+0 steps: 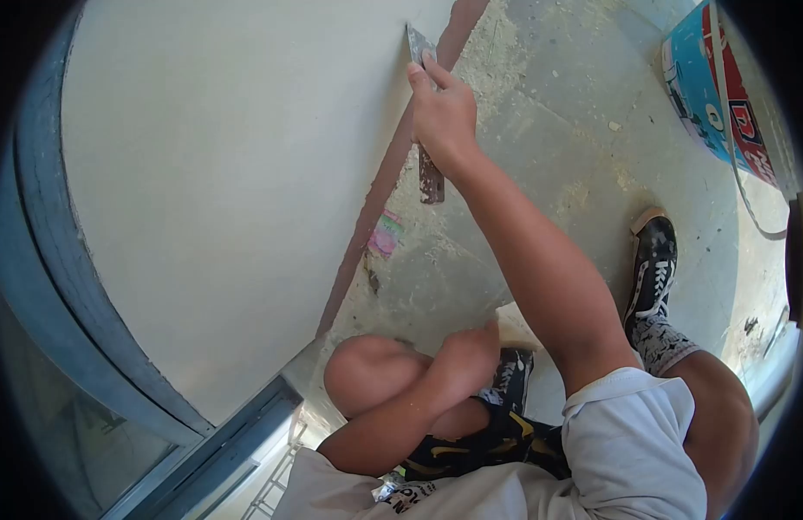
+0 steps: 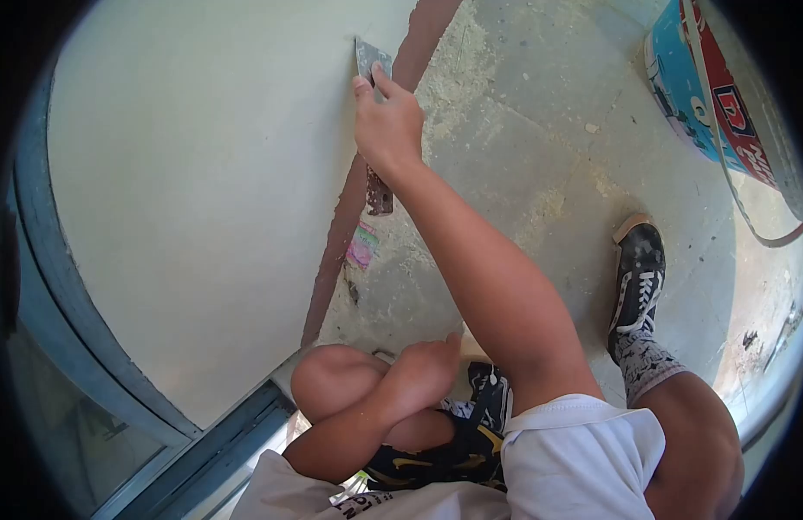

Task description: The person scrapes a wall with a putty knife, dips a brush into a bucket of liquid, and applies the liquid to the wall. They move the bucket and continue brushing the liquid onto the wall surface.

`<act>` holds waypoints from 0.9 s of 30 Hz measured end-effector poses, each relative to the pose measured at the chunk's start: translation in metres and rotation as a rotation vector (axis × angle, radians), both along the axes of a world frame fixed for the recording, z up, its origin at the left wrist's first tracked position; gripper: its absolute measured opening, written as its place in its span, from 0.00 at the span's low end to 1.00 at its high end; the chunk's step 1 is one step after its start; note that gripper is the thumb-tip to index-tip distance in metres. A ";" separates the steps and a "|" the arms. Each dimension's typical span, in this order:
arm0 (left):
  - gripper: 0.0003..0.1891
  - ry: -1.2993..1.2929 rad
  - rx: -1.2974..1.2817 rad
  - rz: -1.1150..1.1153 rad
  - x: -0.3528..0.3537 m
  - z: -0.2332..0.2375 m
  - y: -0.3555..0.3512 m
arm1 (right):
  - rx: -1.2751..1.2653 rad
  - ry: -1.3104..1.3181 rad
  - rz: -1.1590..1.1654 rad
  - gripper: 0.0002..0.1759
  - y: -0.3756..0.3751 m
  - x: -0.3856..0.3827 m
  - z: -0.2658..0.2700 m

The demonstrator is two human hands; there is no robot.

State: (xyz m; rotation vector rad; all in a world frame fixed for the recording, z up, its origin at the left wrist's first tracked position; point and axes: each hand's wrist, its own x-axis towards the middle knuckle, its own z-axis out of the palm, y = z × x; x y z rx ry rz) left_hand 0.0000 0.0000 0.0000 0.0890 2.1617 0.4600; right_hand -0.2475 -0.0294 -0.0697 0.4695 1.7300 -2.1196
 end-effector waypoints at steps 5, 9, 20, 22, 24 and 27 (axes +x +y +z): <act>0.07 0.067 0.067 0.021 -0.008 -0.014 0.006 | 0.019 0.026 0.035 0.29 0.011 -0.008 -0.006; 0.07 0.065 0.042 0.010 -0.004 -0.009 0.003 | -0.106 -0.129 0.008 0.28 0.008 -0.007 0.005; 0.06 0.031 0.028 0.016 -0.005 -0.005 0.001 | -0.041 -0.016 -0.030 0.28 -0.002 -0.004 -0.005; 0.06 0.021 0.024 0.024 -0.004 -0.005 0.002 | -0.053 -0.023 -0.012 0.28 0.001 0.000 -0.002; 0.06 0.026 0.025 0.026 -0.007 -0.007 0.001 | -0.060 -0.014 0.002 0.28 0.001 -0.002 -0.005; 0.06 0.022 0.016 0.020 -0.006 -0.007 0.000 | 0.009 0.100 -0.051 0.27 -0.005 0.001 -0.013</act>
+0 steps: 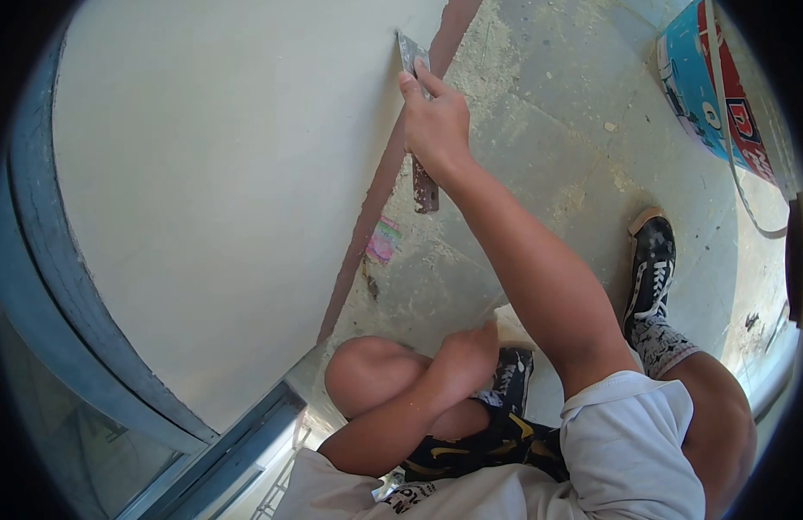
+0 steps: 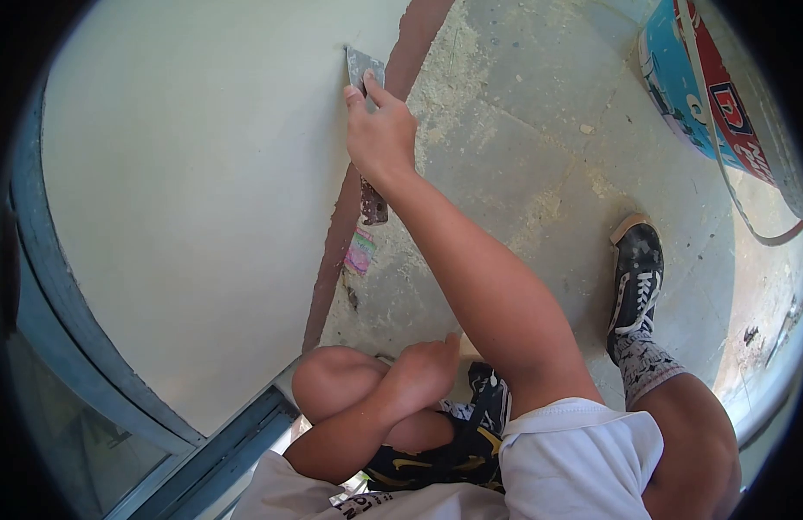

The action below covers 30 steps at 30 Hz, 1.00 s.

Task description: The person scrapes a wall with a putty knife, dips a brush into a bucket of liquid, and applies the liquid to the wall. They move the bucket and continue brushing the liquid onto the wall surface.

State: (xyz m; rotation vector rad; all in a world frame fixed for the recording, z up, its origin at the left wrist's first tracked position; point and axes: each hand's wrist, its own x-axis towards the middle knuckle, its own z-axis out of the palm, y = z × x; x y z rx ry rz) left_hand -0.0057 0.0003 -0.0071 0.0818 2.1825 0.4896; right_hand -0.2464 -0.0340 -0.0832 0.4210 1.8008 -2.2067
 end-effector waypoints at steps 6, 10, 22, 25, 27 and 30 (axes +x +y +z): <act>0.06 0.018 0.029 -0.001 -0.003 0.001 0.000 | -0.034 -0.132 0.061 0.28 0.005 0.001 0.012; 0.06 0.009 0.019 0.007 -0.004 0.000 0.000 | -0.010 -0.089 0.042 0.28 0.007 0.001 0.017; 0.10 -0.046 0.031 -0.025 -0.007 -0.003 -0.001 | -0.051 -0.125 0.047 0.28 0.008 0.001 0.016; 0.10 -0.033 0.037 -0.028 -0.010 -0.003 -0.003 | -0.058 -0.130 0.053 0.28 0.009 -0.003 0.015; 0.06 -0.003 0.048 -0.013 -0.008 -0.005 -0.002 | -0.024 -0.121 0.061 0.28 0.009 -0.002 0.012; 0.05 0.002 0.031 -0.009 -0.008 -0.007 -0.003 | -0.026 -0.089 0.030 0.28 0.009 -0.003 0.010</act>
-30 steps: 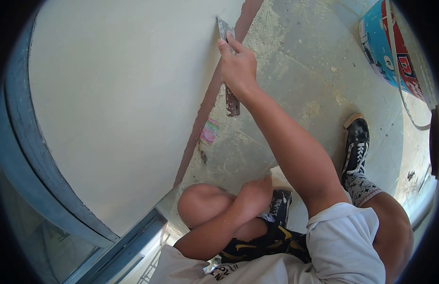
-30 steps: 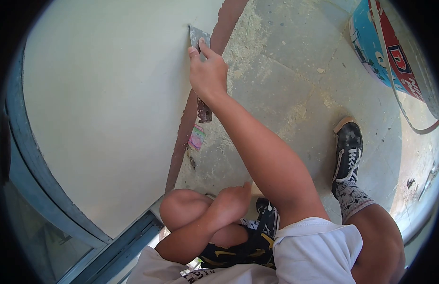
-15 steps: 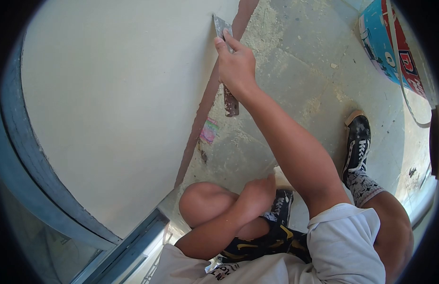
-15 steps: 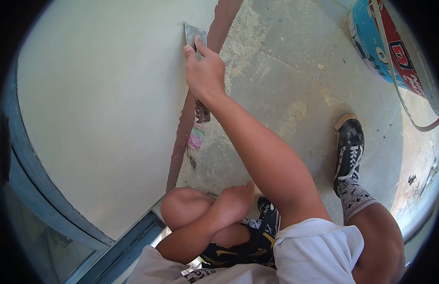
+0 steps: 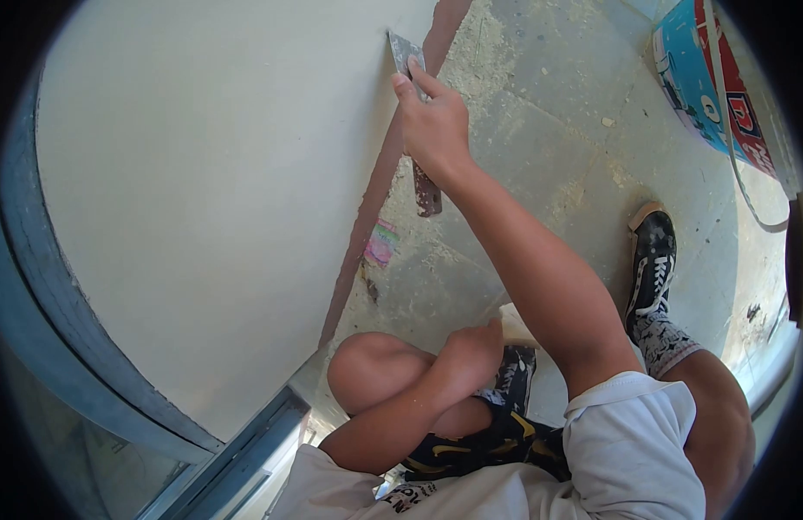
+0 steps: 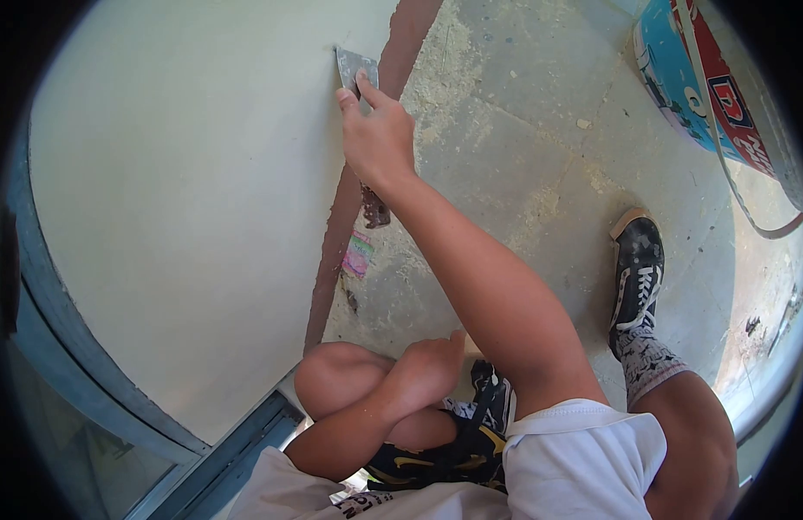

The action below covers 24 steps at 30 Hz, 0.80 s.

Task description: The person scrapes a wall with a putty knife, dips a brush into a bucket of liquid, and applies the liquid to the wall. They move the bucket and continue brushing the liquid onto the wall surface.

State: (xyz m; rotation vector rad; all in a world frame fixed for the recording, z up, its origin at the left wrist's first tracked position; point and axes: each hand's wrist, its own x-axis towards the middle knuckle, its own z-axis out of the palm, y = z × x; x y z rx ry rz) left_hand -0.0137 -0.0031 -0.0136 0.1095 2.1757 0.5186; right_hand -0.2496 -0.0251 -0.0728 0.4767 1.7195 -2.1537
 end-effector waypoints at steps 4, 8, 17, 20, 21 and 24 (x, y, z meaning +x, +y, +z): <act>0.10 -0.008 0.001 -0.010 -0.002 -0.007 -0.003 | 0.186 0.105 0.071 0.27 0.024 0.007 0.002; 0.14 0.004 -0.028 0.016 -0.010 -0.005 -0.003 | 0.535 0.222 0.209 0.27 0.075 0.005 0.011; 0.14 -0.169 -0.093 0.054 -0.063 0.014 -0.028 | 1.538 0.524 0.780 0.25 0.220 0.031 -0.018; 0.13 -0.024 -0.010 0.279 -0.077 0.025 -0.037 | 1.322 0.477 0.970 0.19 0.230 0.023 0.024; 0.13 -0.024 -0.004 0.288 -0.081 0.026 -0.035 | 1.327 0.482 0.978 0.19 0.233 0.023 0.042; 0.13 0.210 0.251 0.443 -0.097 0.031 -0.015 | 1.091 0.854 0.938 0.12 0.246 0.030 0.100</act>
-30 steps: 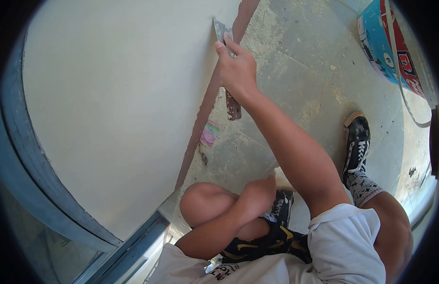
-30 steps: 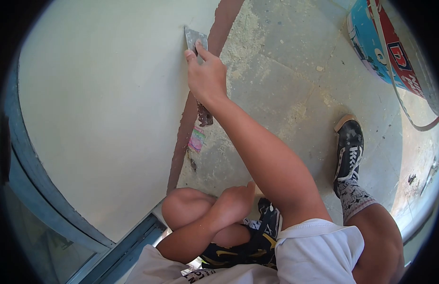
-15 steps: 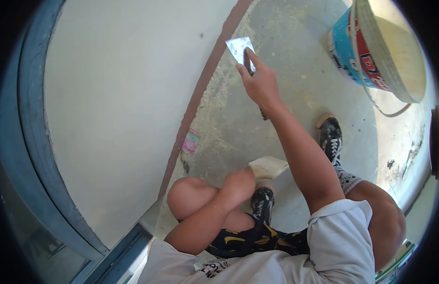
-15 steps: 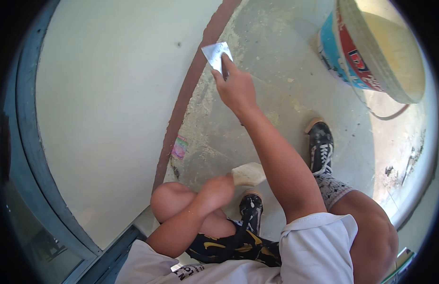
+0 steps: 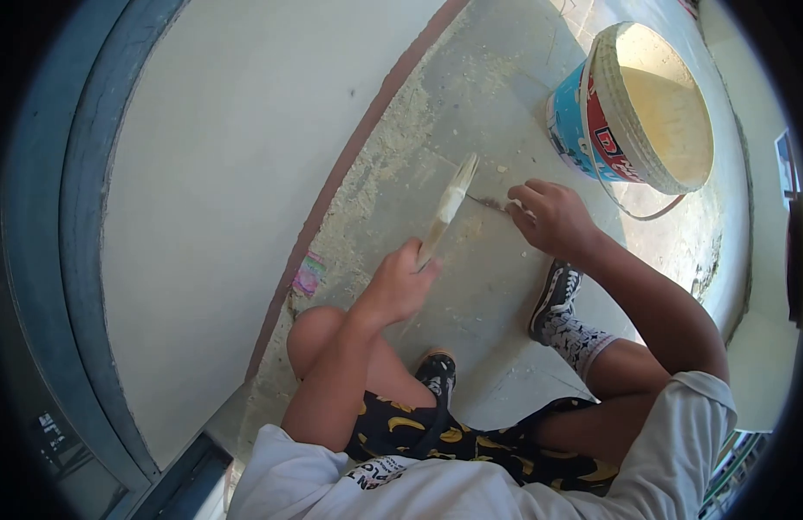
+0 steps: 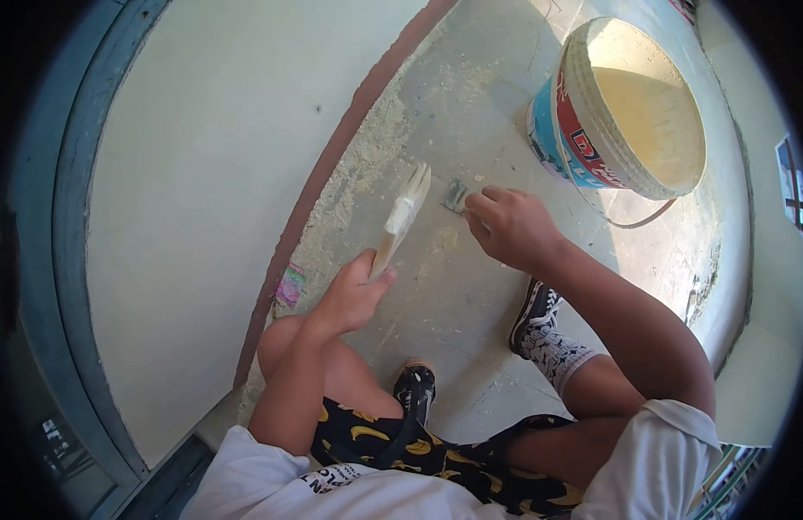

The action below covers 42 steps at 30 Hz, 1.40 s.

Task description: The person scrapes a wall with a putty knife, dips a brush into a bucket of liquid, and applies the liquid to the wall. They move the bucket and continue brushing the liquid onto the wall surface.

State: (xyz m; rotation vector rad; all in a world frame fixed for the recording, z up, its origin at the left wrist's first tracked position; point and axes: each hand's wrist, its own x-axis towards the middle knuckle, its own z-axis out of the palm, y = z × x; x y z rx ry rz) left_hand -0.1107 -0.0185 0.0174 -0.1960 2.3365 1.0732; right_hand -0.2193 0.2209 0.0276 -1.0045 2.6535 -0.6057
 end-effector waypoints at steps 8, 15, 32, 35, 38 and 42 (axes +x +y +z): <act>0.07 -0.630 1.187 0.147 -0.028 0.059 0.076 | -0.063 0.354 0.343 0.26 0.019 0.021 0.065; 0.11 -0.408 1.152 -0.178 -0.035 0.075 0.106 | -0.147 0.484 0.271 0.24 0.058 0.025 0.092; 0.36 -0.152 0.719 0.597 -0.180 0.029 0.283 | -0.998 0.416 -1.075 0.22 0.236 -0.074 0.095; 0.30 -0.202 0.962 0.664 -0.182 0.016 0.295 | -1.063 0.187 -1.103 0.24 0.234 -0.081 0.083; 0.27 -0.110 1.059 0.700 -0.178 0.008 0.303 | -0.992 0.065 -1.052 0.24 0.245 -0.085 0.077; 0.23 -0.093 1.097 0.714 -0.145 0.006 0.297 | -0.809 -0.117 -0.939 0.22 0.246 -0.094 0.074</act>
